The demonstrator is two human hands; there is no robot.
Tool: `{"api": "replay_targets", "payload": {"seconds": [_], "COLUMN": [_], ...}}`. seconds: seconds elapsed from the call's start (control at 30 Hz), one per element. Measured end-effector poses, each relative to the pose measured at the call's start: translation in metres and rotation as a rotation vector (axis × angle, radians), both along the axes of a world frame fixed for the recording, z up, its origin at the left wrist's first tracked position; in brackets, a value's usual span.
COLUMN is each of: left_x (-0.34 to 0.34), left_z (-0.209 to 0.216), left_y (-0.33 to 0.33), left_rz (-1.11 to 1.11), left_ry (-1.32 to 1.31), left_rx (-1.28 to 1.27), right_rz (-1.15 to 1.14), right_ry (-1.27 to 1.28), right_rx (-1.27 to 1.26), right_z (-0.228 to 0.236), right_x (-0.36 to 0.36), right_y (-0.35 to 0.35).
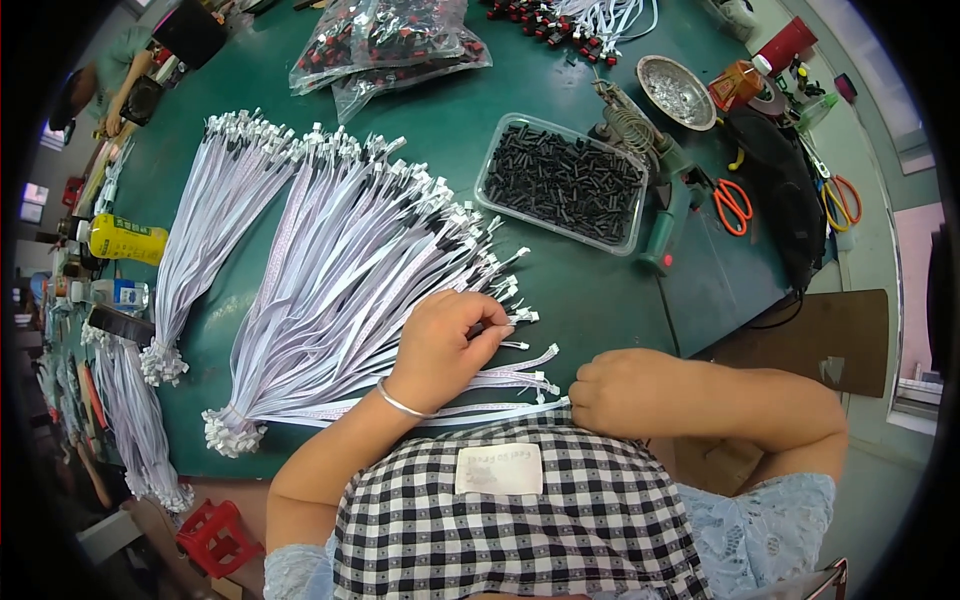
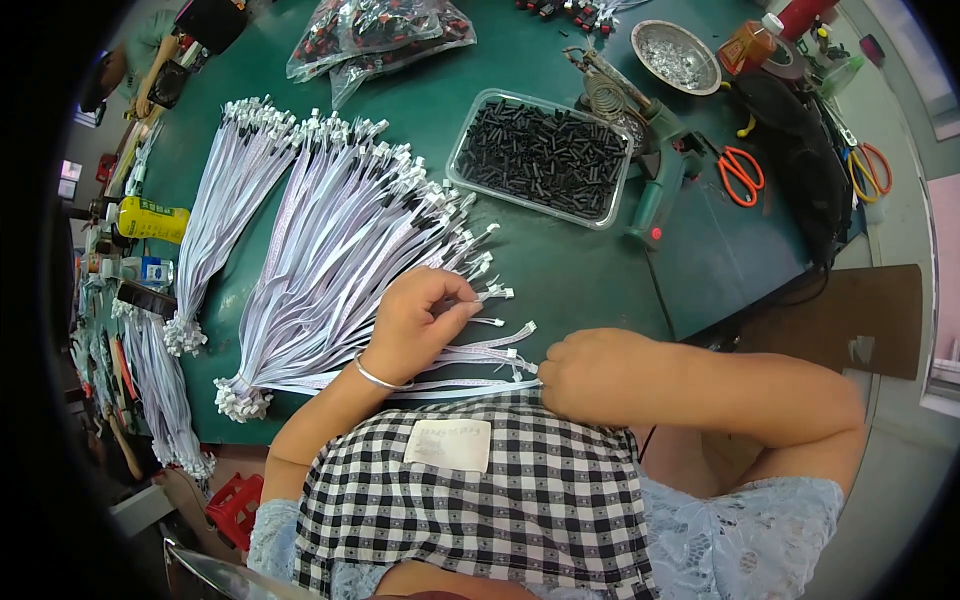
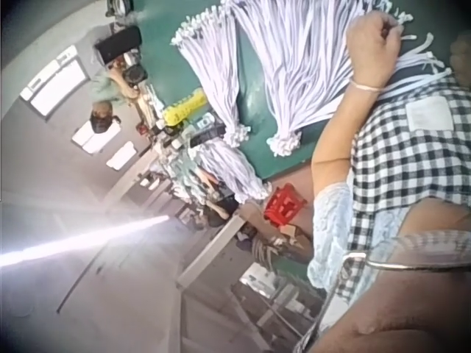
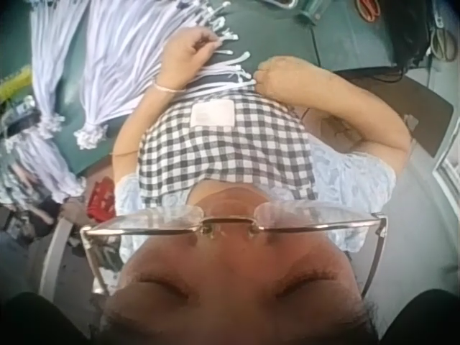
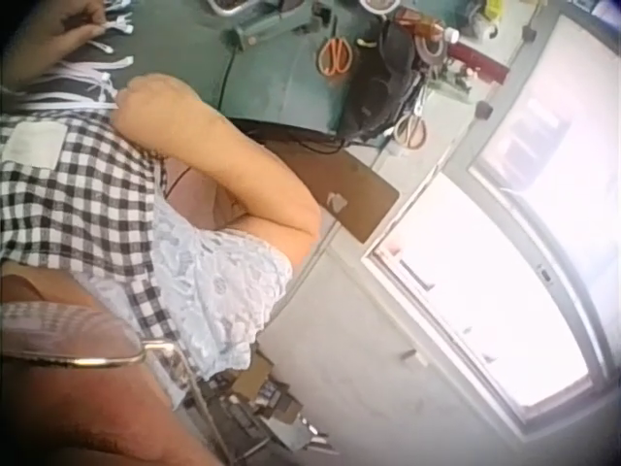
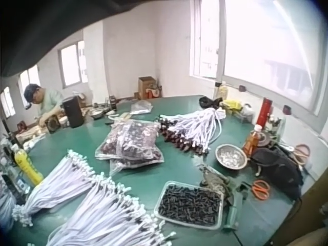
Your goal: The person attaches small black plastic connectors to bundles of white wires by hand.
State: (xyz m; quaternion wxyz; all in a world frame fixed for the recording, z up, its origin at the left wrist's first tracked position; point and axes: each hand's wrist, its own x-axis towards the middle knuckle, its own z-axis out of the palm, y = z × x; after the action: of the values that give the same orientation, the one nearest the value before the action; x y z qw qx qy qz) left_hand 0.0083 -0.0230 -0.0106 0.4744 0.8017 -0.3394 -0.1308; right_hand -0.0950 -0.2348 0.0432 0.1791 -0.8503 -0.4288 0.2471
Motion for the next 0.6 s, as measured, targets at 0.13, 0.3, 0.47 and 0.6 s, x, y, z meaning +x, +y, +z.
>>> {"api": "replay_targets", "payload": {"seconds": [0.13,0.3,0.47,0.6], "left_x": [0.001,0.0,0.001,0.001], "left_z": [0.002,0.001,0.001,-0.001], "left_y": [0.001,0.0,-0.002,0.001], "left_rz": [-0.064,-0.015,-0.026,-0.026], "left_ry": [-0.009,0.013,0.019,0.05], "left_rx": [0.043,0.005,-0.013,-0.03], "right_rz": [-0.126,-0.506,-0.594,-0.747], "right_ry": [0.315,0.355,0.383,0.287], "right_rx": [0.362,0.615,0.625,0.662], "right_z": [-0.026,-0.042,-0.04,-0.022], "right_x": [-0.005,-0.032,-0.027,-0.008], "right_y": [-0.008,0.002,0.008,0.007]}}
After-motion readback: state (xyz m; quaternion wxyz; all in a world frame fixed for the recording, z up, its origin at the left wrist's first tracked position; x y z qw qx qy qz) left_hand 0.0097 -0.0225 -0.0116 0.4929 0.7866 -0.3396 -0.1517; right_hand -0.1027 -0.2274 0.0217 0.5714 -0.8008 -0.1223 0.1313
